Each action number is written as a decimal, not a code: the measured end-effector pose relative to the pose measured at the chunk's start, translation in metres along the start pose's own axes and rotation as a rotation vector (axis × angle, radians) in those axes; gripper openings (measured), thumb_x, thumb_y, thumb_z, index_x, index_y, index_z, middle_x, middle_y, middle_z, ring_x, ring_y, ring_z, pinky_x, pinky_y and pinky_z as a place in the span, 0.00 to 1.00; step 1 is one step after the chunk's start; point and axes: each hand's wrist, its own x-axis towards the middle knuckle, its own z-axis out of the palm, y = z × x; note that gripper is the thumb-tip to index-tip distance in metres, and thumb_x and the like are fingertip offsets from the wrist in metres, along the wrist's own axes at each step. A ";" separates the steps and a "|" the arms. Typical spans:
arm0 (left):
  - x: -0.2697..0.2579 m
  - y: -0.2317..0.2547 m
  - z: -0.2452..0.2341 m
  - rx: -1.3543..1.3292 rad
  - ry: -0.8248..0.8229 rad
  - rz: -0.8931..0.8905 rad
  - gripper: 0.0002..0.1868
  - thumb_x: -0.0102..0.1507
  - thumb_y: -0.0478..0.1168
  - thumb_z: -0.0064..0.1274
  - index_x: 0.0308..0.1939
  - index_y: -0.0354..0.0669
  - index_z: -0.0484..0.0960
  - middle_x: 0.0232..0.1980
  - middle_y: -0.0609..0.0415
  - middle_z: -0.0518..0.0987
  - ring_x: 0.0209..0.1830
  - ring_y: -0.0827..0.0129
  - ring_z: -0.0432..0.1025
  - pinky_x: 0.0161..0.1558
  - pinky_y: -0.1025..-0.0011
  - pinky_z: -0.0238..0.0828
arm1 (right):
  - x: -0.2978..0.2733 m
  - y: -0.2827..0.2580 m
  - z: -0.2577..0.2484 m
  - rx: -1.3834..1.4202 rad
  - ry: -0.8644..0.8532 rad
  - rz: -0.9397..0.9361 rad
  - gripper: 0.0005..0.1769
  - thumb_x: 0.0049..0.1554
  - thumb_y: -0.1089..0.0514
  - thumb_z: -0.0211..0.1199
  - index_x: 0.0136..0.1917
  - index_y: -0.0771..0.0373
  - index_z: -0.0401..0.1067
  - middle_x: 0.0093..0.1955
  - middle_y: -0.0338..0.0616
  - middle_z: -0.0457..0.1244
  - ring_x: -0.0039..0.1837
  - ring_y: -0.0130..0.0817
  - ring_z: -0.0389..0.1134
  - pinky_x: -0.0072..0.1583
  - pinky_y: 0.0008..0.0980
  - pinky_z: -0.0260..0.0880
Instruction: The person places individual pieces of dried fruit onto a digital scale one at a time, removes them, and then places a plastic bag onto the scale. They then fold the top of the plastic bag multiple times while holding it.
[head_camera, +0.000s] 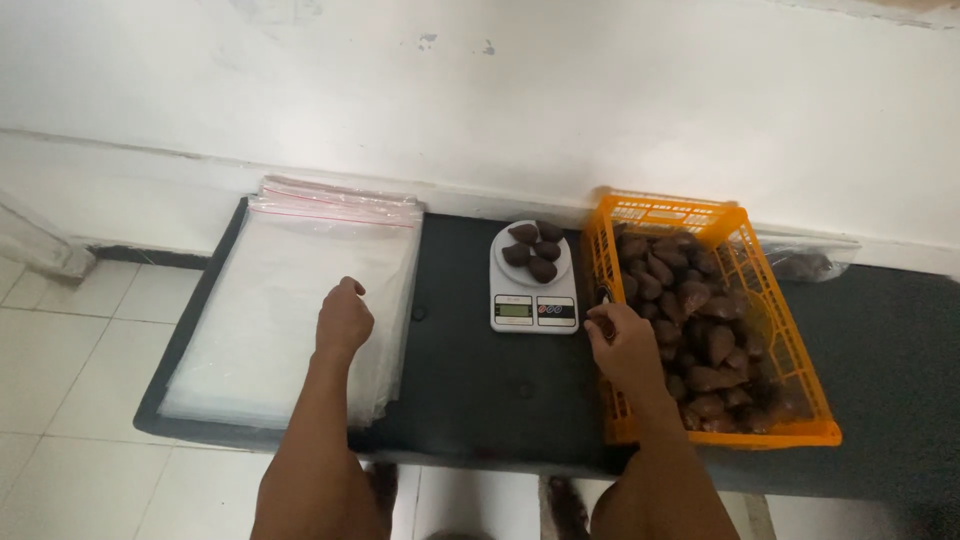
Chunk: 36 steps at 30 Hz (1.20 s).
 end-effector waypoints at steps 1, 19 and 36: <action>0.000 -0.001 0.002 0.000 0.000 -0.001 0.12 0.67 0.29 0.43 0.54 0.31 0.75 0.46 0.35 0.79 0.51 0.42 0.79 0.49 0.50 0.79 | 0.000 0.000 0.000 0.000 -0.001 0.000 0.06 0.59 0.60 0.68 0.50 0.60 0.78 0.45 0.46 0.70 0.49 0.43 0.74 0.49 0.37 0.76; -0.003 -0.002 0.008 -0.056 -0.016 0.121 0.08 0.66 0.32 0.49 0.49 0.36 0.75 0.43 0.39 0.80 0.50 0.46 0.79 0.49 0.53 0.77 | 0.000 0.006 0.005 -0.044 -0.019 0.008 0.06 0.61 0.56 0.66 0.51 0.57 0.78 0.46 0.42 0.70 0.49 0.38 0.74 0.50 0.34 0.74; -0.127 0.110 0.101 -0.195 -0.043 0.717 0.09 0.65 0.33 0.44 0.49 0.44 0.73 0.41 0.48 0.73 0.42 0.46 0.77 0.39 0.58 0.76 | -0.003 -0.039 0.040 0.292 -0.177 0.424 0.38 0.60 0.38 0.65 0.72 0.67 0.65 0.61 0.58 0.69 0.60 0.49 0.73 0.57 0.46 0.75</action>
